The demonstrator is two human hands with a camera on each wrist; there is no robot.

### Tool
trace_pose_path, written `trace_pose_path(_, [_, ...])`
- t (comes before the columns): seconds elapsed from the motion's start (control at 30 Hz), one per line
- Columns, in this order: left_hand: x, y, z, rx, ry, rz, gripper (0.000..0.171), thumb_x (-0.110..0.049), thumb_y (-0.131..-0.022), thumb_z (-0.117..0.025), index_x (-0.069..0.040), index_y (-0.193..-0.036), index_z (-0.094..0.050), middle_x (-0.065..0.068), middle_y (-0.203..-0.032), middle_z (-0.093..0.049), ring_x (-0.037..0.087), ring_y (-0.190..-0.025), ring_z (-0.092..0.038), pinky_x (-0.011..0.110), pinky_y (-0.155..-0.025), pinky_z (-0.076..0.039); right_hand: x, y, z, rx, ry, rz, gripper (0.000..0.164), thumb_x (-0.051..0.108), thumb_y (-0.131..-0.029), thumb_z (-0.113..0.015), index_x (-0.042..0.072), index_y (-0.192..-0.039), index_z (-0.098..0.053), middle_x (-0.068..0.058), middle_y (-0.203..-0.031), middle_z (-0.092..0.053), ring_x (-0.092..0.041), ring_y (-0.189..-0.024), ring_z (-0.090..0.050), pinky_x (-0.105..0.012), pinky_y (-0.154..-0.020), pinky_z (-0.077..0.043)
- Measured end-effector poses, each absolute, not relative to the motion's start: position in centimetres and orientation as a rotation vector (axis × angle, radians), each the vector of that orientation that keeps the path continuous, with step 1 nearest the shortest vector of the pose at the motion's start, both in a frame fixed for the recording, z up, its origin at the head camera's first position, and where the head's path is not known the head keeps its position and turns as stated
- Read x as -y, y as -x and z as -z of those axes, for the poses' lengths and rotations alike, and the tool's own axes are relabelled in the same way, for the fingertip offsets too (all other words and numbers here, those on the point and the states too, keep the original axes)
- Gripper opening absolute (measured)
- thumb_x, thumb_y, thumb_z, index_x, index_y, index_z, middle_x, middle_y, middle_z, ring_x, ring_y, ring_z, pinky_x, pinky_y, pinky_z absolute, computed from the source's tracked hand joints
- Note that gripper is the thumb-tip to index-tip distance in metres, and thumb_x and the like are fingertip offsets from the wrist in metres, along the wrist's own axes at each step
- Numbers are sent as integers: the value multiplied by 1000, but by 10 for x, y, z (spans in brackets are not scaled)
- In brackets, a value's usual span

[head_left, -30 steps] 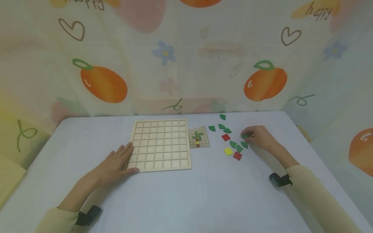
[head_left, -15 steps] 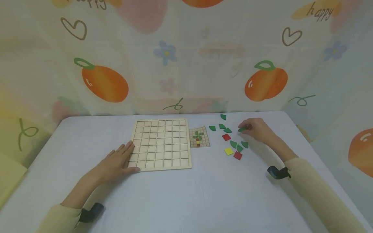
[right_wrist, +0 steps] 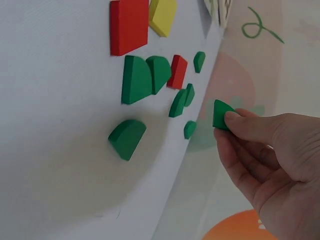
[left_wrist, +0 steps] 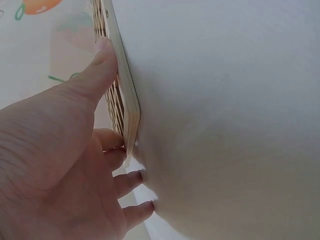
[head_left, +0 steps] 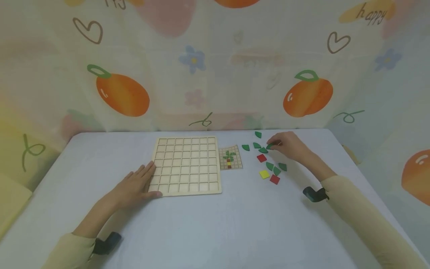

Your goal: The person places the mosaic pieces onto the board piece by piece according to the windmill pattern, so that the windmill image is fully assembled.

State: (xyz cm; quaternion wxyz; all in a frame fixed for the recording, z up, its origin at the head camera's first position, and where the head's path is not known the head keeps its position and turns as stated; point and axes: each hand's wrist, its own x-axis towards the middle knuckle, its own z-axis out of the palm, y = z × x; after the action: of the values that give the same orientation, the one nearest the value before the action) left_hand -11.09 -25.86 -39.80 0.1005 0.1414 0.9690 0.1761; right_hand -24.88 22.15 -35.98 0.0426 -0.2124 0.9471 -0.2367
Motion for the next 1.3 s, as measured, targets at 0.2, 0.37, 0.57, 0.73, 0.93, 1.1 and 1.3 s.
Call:
trace_pose_path(0.2, [260, 112, 398, -2858, -403, -509, 102, -57, -86, -66, 7, -152, -21, 25, -159, -18, 49, -143, -18, 66, -112, -16, -205, 251, 361, -2887, 693, 727, 22, -1, -88, -70, -3, -111, -72, -16, -103, -71, -29, -93, -65, -44, -87, -55])
trace_pose_path(0.37, [260, 113, 399, -2867, -415, -492, 102, -58, -86, -65, 5, -152, -22, 24, -159, -19, 49, -143, -18, 66, -111, -17, -190, 253, 357, -2859, 721, 745, 21, 0, -89, -69, -3, -109, -72, -14, -103, -71, -27, -91, -63, -40, -83, -56])
trace_pose_path(0.57, [259, 112, 398, -2910, -454, -433, 100, -60, -86, -64, 5, -152, -26, 24, -158, -23, 49, -141, -24, 67, -108, -24, -171, 255, 353, -2819, 771, 755, 21, 2, -90, -68, -3, -111, -71, -14, -105, -71, -27, -92, -63, -39, -83, -56])
trace_pose_path(0.73, [258, 112, 396, -2901, -438, -435, 101, -60, -86, -64, 4, -152, -25, 23, -158, -22, 49, -142, -22, 67, -109, -22, -155, 257, 351, -2805, 782, 777, 20, 3, -91, -69, -1, -110, -72, -12, -106, -71, -26, -96, -64, -40, -87, -55])
trace_pose_path(0.93, [260, 112, 397, -2858, -421, -509, 104, -61, -85, -64, 5, -153, -22, 24, -159, -19, 49, -143, -17, 66, -111, -16, -132, 262, 352, -2779, 810, 789, 21, 5, -91, -69, -2, -110, -72, -11, -107, -71, -25, -96, -64, -37, -86, -55])
trace_pose_path(1.1, [262, 113, 399, -2830, -413, -560, 104, -59, -86, -65, 5, -153, -19, 24, -160, -15, 49, -144, -13, 67, -112, -12, -118, 267, 355, -2769, 909, 775, 19, 3, -89, -71, -3, -107, -73, -13, -106, -73, -26, -96, -66, -35, -83, -56])
trace_pose_path(1.3, [264, 112, 400, -2820, -419, -588, 104, -59, -86, -64, 5, -153, -19, 24, -160, -14, 49, -145, -12, 68, -112, -10, -106, 269, 355, -2740, 955, 789, 18, 3, -89, -70, -2, -106, -74, -12, -106, -73, -25, -97, -67, -35, -84, -55])
